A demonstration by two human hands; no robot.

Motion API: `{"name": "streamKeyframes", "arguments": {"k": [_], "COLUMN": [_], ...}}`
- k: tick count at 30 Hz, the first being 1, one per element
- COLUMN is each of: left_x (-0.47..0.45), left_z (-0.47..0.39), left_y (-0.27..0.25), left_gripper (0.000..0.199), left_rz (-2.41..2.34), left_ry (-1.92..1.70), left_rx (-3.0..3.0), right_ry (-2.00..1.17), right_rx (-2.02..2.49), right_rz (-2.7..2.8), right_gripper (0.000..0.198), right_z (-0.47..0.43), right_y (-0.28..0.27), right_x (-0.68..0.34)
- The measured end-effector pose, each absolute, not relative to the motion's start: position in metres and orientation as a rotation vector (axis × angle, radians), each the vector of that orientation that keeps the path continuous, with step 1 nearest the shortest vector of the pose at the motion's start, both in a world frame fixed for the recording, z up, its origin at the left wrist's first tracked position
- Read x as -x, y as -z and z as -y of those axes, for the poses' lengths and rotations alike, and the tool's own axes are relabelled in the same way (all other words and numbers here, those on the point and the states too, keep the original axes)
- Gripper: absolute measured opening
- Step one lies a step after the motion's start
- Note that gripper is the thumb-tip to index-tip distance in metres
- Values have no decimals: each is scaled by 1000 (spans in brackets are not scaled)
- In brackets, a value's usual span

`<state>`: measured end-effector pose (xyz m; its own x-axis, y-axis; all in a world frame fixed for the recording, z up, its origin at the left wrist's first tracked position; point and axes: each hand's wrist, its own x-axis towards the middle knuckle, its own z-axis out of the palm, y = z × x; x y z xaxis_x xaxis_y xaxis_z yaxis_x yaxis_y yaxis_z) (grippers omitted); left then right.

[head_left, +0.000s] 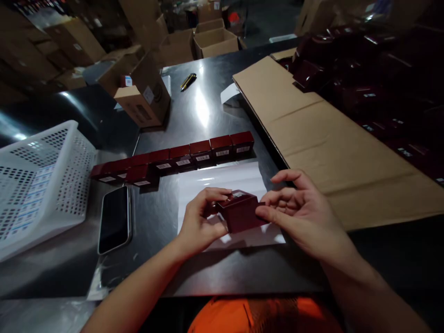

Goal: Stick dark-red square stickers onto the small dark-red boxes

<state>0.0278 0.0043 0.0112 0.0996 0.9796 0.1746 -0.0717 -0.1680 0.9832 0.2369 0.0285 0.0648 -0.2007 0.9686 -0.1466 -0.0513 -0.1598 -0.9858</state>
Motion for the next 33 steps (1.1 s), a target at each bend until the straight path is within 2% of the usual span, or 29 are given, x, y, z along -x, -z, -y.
{"name": "streamKeyframes", "arguments": {"k": [26, 33], "left_x": [-28, -26], "left_z": [-5, -4], "left_y": [-9, -4], "left_gripper": [40, 40], "left_rz": [-1043, -1078], "left_ry": [-1292, -1284], "left_rx": [-1428, -1530], "right_ry": [-1453, -1318], "right_rx": [1214, 1293], "right_rz": [1243, 1312], "right_gripper": [53, 53], "right_z": [-29, -23], "right_y": [-63, -60], "right_x": [-233, -230]}}
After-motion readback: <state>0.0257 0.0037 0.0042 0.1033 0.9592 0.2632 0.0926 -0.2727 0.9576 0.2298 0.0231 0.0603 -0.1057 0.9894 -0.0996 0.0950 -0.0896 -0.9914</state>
